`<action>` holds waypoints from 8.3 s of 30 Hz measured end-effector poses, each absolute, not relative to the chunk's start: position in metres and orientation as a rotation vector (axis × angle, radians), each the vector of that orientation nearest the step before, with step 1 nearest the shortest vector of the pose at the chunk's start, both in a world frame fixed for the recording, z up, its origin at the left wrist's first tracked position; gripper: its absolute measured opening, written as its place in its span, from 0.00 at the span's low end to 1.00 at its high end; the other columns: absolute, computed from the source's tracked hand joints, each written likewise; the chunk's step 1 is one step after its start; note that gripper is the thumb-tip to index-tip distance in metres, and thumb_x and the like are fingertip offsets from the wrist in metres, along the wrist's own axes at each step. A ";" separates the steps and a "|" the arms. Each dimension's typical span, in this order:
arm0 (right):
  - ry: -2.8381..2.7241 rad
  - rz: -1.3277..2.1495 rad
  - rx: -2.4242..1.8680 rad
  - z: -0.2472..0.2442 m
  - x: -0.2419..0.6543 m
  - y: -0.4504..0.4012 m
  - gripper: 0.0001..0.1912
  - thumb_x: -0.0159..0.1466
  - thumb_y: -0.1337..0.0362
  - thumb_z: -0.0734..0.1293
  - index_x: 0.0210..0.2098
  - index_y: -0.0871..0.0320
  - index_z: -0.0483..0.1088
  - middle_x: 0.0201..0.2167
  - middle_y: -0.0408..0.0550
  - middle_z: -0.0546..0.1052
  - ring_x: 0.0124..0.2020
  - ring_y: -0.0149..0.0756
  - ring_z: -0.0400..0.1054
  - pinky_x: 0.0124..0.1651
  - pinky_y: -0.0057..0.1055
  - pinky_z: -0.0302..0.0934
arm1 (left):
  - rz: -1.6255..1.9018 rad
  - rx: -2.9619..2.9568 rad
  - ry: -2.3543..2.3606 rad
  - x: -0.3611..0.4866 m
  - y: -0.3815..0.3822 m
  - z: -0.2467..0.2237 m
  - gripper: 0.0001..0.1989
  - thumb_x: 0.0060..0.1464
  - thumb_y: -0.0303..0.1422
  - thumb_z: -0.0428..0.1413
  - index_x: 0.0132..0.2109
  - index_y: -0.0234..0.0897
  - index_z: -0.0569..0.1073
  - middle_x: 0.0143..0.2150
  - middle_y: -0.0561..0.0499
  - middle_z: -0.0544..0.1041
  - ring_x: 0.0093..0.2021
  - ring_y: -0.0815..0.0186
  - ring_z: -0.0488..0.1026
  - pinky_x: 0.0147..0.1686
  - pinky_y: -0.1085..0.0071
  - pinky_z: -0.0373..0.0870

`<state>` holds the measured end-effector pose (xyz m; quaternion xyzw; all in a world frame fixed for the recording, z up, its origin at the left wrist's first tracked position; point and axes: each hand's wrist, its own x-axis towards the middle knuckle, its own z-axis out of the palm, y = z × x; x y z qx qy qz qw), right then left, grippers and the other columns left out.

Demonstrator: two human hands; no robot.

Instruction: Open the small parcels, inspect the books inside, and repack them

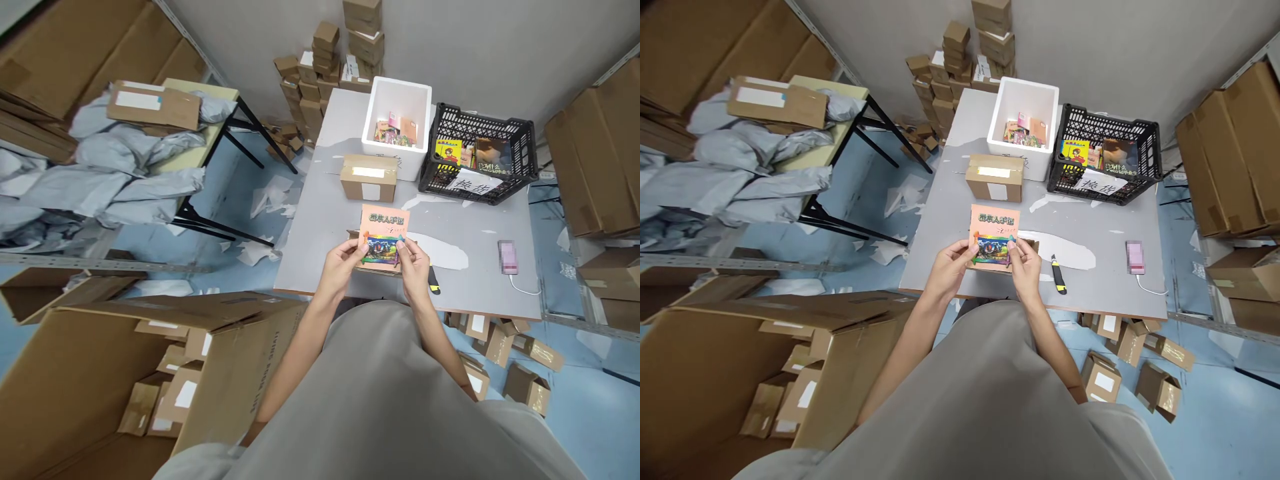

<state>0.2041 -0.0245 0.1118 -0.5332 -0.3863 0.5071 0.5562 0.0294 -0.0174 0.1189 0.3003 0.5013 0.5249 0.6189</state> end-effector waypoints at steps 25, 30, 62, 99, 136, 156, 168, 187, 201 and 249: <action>-0.890 1.190 -1.245 0.123 0.214 -0.029 0.32 0.63 0.32 0.79 0.44 0.55 0.84 0.41 0.52 0.90 0.40 0.47 0.85 0.47 0.41 0.82 | 1.290 1.183 1.410 0.030 -0.018 0.117 0.28 0.58 0.55 0.73 0.56 0.40 0.90 0.56 0.41 0.87 0.51 0.56 0.84 0.48 0.64 0.83; -0.873 1.260 -1.214 0.118 0.214 -0.028 0.36 0.60 0.29 0.80 0.45 0.56 0.84 0.45 0.55 0.91 0.45 0.51 0.87 0.52 0.46 0.84 | 1.198 1.053 1.321 0.029 -0.018 0.118 0.29 0.54 0.60 0.74 0.42 0.37 0.90 0.42 0.44 0.89 0.42 0.56 0.83 0.44 0.62 0.82; -1.077 1.191 -1.219 0.133 0.206 -0.035 0.27 0.70 0.35 0.73 0.46 0.53 0.83 0.33 0.45 0.84 0.37 0.42 0.79 0.44 0.36 0.78 | 1.448 1.351 1.507 0.020 -0.021 0.125 0.20 0.61 0.52 0.72 0.52 0.44 0.92 0.46 0.44 0.89 0.39 0.62 0.82 0.40 0.65 0.79; -0.949 1.160 -1.228 0.109 0.194 -0.028 0.23 0.66 0.41 0.78 0.44 0.54 0.83 0.42 0.50 0.91 0.44 0.46 0.87 0.51 0.41 0.83 | 1.333 1.556 1.308 0.047 -0.037 0.118 0.13 0.70 0.41 0.68 0.56 0.43 0.90 0.51 0.45 0.87 0.48 0.61 0.85 0.47 0.66 0.83; -1.026 1.176 -1.247 0.113 0.188 -0.028 0.33 0.69 0.31 0.73 0.45 0.56 0.86 0.42 0.50 0.90 0.44 0.47 0.85 0.49 0.40 0.83 | 1.425 1.479 1.413 0.060 -0.039 0.117 0.11 0.66 0.42 0.71 0.50 0.43 0.91 0.43 0.48 0.84 0.35 0.67 0.78 0.35 0.70 0.77; -1.014 1.142 -1.284 0.099 0.211 -0.018 0.34 0.69 0.29 0.73 0.49 0.54 0.85 0.46 0.52 0.90 0.49 0.48 0.85 0.54 0.41 0.82 | 1.141 0.906 1.240 0.027 -0.017 0.115 0.31 0.42 0.59 0.81 0.39 0.38 0.87 0.37 0.44 0.87 0.35 0.61 0.81 0.36 0.65 0.81; -1.001 1.159 -1.224 0.113 0.176 -0.036 0.32 0.65 0.39 0.81 0.59 0.54 0.85 0.61 0.55 0.88 0.63 0.53 0.84 0.68 0.48 0.80 | 1.403 1.179 1.476 0.063 -0.034 0.120 0.18 0.58 0.50 0.75 0.44 0.41 0.90 0.38 0.49 0.83 0.37 0.64 0.77 0.39 0.68 0.78; -0.926 1.172 -1.262 0.093 0.208 -0.022 0.37 0.65 0.29 0.77 0.54 0.55 0.81 0.52 0.59 0.90 0.54 0.52 0.87 0.59 0.47 0.82 | 1.102 1.054 1.170 0.032 -0.026 0.127 0.27 0.47 0.59 0.80 0.37 0.40 0.89 0.37 0.45 0.88 0.40 0.56 0.84 0.44 0.60 0.84; -1.113 1.058 -1.286 0.113 0.186 -0.039 0.26 0.72 0.41 0.75 0.59 0.51 0.86 0.62 0.56 0.87 0.61 0.50 0.85 0.65 0.46 0.81 | 1.443 1.224 1.514 0.039 -0.028 0.112 0.22 0.61 0.56 0.73 0.42 0.42 0.91 0.36 0.48 0.84 0.37 0.62 0.78 0.41 0.65 0.77; -1.594 0.600 -1.035 0.103 0.223 -0.046 0.21 0.85 0.56 0.60 0.65 0.48 0.82 0.64 0.52 0.87 0.69 0.48 0.81 0.74 0.51 0.76 | 1.587 1.482 1.325 0.015 -0.008 0.122 0.06 0.65 0.41 0.72 0.42 0.45 0.90 0.41 0.48 0.89 0.43 0.59 0.85 0.46 0.62 0.81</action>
